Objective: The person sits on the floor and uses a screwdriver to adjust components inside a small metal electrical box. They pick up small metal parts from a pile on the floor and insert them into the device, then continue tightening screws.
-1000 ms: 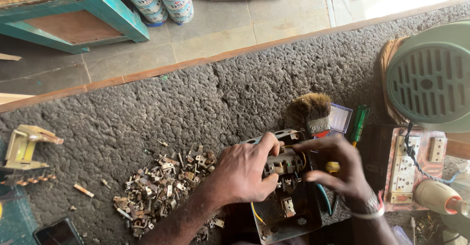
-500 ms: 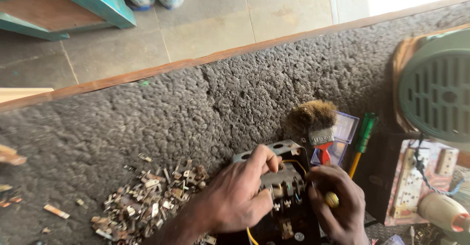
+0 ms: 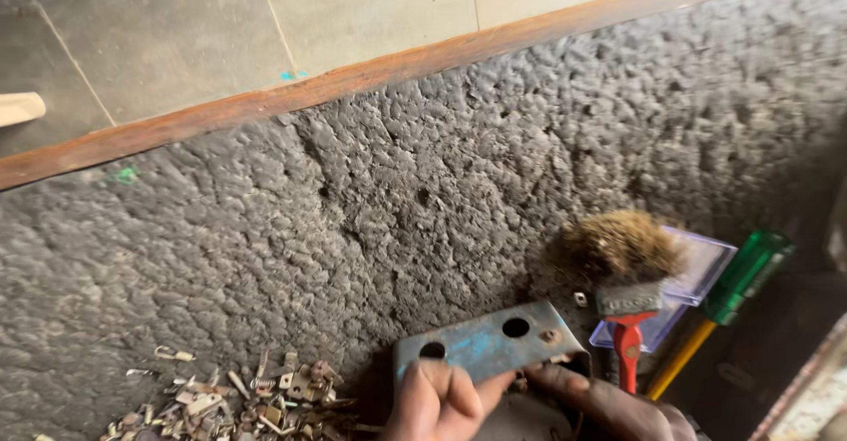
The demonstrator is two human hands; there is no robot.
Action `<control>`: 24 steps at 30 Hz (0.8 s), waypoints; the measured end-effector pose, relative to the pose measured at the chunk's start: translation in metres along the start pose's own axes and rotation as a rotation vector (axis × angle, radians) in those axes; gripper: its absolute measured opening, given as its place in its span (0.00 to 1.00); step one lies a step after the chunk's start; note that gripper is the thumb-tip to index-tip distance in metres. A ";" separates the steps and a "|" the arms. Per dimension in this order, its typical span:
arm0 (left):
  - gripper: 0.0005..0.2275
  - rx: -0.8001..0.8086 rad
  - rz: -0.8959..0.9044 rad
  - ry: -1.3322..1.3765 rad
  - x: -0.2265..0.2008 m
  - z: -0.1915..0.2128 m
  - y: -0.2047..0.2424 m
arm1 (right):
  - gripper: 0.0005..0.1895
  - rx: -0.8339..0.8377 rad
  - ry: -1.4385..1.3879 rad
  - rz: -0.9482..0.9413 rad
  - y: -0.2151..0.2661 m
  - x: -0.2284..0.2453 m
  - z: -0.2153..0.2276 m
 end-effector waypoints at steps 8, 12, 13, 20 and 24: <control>0.13 0.009 -0.005 0.021 0.009 -0.011 -0.008 | 0.26 0.083 -0.003 -0.029 -0.006 -0.015 -0.002; 0.12 0.015 0.006 0.034 0.009 -0.011 -0.008 | 0.25 0.114 0.000 -0.043 -0.006 -0.015 -0.007; 0.12 0.017 0.011 0.037 0.010 -0.011 -0.007 | 0.25 0.121 -0.001 -0.048 -0.005 -0.016 -0.008; 0.12 0.024 0.006 0.031 0.010 -0.011 -0.008 | 0.25 0.148 0.006 -0.059 -0.003 -0.016 -0.008; 0.12 0.024 0.009 0.025 0.011 -0.011 -0.007 | 0.24 0.162 0.015 -0.054 -0.002 -0.016 -0.006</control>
Point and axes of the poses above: each hand's wrist, its own y-axis away from the middle knuckle, its own z-axis out of the back of the hand, x = y × z, the point moved 10 cm from there along -y, towards the middle knuckle, and after that the axes turned 10 degrees about -y, right-handed, at the moved point
